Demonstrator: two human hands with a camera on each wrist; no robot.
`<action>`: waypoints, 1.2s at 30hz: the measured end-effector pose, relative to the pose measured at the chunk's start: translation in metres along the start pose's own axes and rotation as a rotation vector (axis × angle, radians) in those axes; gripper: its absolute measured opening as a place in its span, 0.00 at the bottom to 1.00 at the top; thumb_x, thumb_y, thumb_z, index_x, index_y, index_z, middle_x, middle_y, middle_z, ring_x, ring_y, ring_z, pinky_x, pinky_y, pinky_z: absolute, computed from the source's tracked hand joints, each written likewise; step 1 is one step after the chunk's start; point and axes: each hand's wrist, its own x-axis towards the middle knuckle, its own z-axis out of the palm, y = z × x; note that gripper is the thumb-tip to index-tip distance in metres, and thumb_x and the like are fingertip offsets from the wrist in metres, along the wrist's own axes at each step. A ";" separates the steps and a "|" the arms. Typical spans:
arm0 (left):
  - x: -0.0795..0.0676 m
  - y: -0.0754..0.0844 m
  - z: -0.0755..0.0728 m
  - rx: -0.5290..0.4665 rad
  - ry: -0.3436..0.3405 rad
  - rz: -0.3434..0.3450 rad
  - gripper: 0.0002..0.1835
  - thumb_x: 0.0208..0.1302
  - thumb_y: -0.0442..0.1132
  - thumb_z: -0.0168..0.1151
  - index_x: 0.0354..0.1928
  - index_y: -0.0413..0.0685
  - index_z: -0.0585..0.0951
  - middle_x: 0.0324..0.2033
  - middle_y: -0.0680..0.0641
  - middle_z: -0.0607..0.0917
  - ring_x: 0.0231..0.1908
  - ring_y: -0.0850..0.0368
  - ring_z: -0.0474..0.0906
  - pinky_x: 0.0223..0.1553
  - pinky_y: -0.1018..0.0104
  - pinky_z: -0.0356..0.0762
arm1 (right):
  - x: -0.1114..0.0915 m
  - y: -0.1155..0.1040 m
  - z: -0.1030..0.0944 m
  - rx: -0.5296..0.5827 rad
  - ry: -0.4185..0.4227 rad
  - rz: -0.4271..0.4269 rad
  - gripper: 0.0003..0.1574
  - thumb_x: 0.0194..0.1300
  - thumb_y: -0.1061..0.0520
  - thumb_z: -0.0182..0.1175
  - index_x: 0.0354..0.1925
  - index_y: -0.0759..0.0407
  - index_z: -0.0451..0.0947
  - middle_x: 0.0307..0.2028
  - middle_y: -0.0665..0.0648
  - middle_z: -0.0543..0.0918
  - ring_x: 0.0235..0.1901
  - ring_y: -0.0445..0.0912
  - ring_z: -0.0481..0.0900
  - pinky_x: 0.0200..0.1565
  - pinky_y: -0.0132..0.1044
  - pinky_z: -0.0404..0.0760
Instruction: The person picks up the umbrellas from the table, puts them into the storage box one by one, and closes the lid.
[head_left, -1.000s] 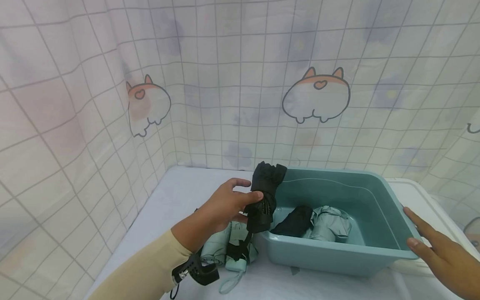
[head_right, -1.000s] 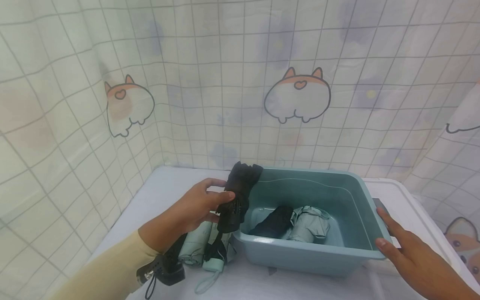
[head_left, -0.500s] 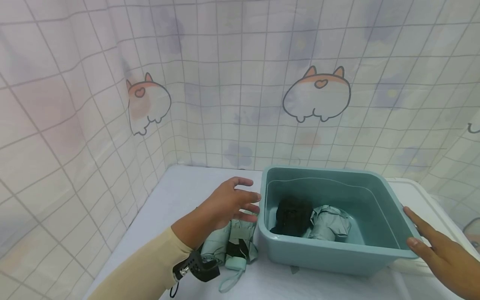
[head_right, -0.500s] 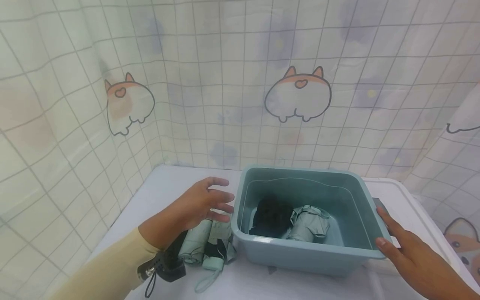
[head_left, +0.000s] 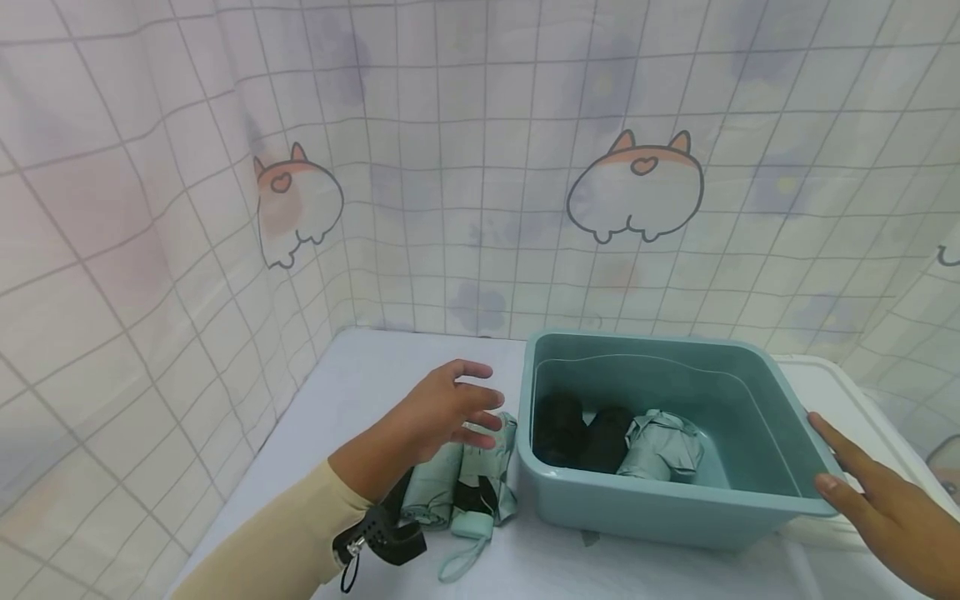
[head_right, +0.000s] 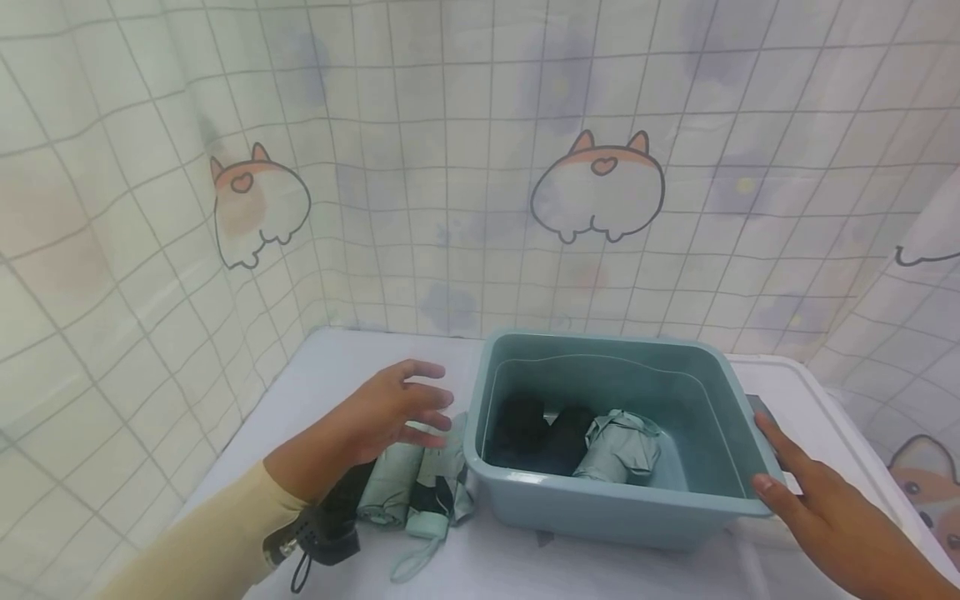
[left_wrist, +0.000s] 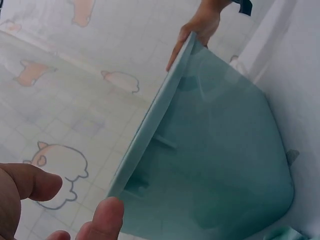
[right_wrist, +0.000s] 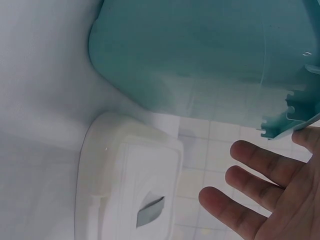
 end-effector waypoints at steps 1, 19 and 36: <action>0.000 -0.002 -0.002 0.006 0.002 0.000 0.32 0.67 0.43 0.69 0.70 0.48 0.68 0.54 0.39 0.83 0.43 0.46 0.87 0.41 0.52 0.87 | 0.000 0.000 0.000 0.000 0.000 0.000 0.49 0.82 0.47 0.46 0.81 0.54 0.25 0.67 0.89 0.55 0.56 0.90 0.61 0.40 0.84 0.67; -0.006 -0.024 -0.036 0.086 0.061 -0.015 0.31 0.69 0.42 0.67 0.69 0.44 0.68 0.53 0.39 0.82 0.43 0.46 0.86 0.42 0.50 0.87 | 0.001 0.002 0.000 -0.011 -0.007 0.013 0.50 0.82 0.46 0.46 0.81 0.55 0.25 0.67 0.89 0.56 0.55 0.90 0.62 0.40 0.83 0.67; -0.014 -0.034 -0.061 0.196 0.124 -0.030 0.26 0.69 0.42 0.66 0.65 0.45 0.73 0.54 0.40 0.82 0.47 0.43 0.84 0.43 0.49 0.86 | -0.001 0.000 -0.001 0.002 0.008 -0.006 0.49 0.82 0.49 0.47 0.81 0.54 0.26 0.65 0.90 0.57 0.55 0.90 0.62 0.39 0.84 0.66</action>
